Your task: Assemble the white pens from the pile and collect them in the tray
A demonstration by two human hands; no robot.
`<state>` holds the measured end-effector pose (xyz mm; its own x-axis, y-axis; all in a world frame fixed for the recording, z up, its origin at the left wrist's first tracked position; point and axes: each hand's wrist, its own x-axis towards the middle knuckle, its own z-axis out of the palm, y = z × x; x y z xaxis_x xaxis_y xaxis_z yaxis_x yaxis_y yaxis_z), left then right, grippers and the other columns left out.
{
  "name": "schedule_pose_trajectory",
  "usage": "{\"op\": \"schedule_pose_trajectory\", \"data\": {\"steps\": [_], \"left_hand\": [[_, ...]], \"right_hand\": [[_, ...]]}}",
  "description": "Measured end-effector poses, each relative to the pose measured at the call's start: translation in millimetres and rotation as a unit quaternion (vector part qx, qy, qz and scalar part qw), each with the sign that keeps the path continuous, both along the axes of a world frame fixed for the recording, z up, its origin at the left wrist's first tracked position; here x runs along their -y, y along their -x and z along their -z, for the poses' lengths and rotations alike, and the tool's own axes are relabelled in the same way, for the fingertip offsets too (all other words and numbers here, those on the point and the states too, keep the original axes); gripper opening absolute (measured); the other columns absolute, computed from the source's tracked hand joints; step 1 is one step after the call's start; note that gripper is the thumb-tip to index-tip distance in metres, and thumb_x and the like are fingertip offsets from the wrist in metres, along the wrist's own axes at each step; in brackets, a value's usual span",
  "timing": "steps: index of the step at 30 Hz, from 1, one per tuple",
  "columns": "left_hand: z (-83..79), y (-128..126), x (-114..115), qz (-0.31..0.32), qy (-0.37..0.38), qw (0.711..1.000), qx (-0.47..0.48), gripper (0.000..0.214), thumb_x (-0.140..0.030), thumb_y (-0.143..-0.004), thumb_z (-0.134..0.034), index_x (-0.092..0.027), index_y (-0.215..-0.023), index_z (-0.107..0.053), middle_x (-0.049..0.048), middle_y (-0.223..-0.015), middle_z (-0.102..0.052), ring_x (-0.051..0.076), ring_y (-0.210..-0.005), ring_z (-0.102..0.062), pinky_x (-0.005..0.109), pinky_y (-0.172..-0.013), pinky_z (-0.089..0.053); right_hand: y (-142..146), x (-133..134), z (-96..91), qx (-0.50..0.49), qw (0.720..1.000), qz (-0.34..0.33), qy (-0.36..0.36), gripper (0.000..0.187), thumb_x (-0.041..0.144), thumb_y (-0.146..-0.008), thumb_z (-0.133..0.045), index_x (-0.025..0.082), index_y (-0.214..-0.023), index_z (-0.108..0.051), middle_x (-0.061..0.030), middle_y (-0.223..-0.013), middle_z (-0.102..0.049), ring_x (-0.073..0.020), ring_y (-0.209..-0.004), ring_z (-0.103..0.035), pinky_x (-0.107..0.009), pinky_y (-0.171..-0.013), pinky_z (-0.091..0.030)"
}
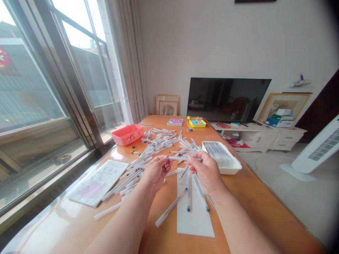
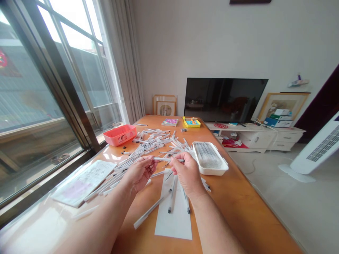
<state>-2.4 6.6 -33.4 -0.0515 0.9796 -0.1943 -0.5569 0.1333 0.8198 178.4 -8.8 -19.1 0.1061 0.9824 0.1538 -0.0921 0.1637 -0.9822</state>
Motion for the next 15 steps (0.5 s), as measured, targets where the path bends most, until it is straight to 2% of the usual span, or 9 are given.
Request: {"op": "schedule_pose_trajectory", "data": {"steps": [4, 9, 15], "left_hand": [[1.3, 4.5, -1.4, -0.011, -0.020, 1.000, -0.019, 0.009, -0.017, -0.083, -0.071, -0.013, -0.088, -0.064, 0.0098, -0.080, -0.070, 0.011, -0.065, -0.064, 0.020, -0.061, -0.051], [-0.5, 4.6, 0.6, -0.010, -0.034, 0.999, -0.026, 0.020, -0.023, -0.076, -0.080, -0.013, -0.086, -0.066, 0.0082, -0.075, -0.070, 0.011, -0.062, -0.062, 0.021, -0.059, -0.049], [-3.5, 4.6, 4.3, -0.026, -0.046, 0.997, -0.048, 0.023, -0.027, -0.073, -0.082, -0.013, -0.084, -0.067, 0.0065, -0.072, -0.069, 0.012, -0.063, -0.063, 0.022, -0.061, -0.048]], "right_hand": [[2.0, 2.5, -1.9, 0.026, 0.998, -0.048, 0.030, 0.028, 0.042, -0.077, -0.074, 0.019, -0.083, -0.058, -0.0012, -0.067, -0.068, -0.0117, -0.054, -0.055, -0.022, -0.050, -0.044], [6.5, 4.8, 0.7, 0.058, 0.990, -0.120, 0.046, 0.031, 0.044, -0.080, -0.071, 0.019, -0.096, -0.063, -0.0003, -0.067, -0.068, -0.0108, -0.050, -0.055, -0.021, -0.047, -0.041], [9.4, 6.1, 3.4, 0.053, 0.990, -0.126, 0.028, 0.032, 0.044, -0.082, -0.069, 0.017, -0.098, -0.066, -0.0019, -0.070, -0.069, -0.0117, -0.053, -0.057, -0.022, -0.049, -0.045]]}}
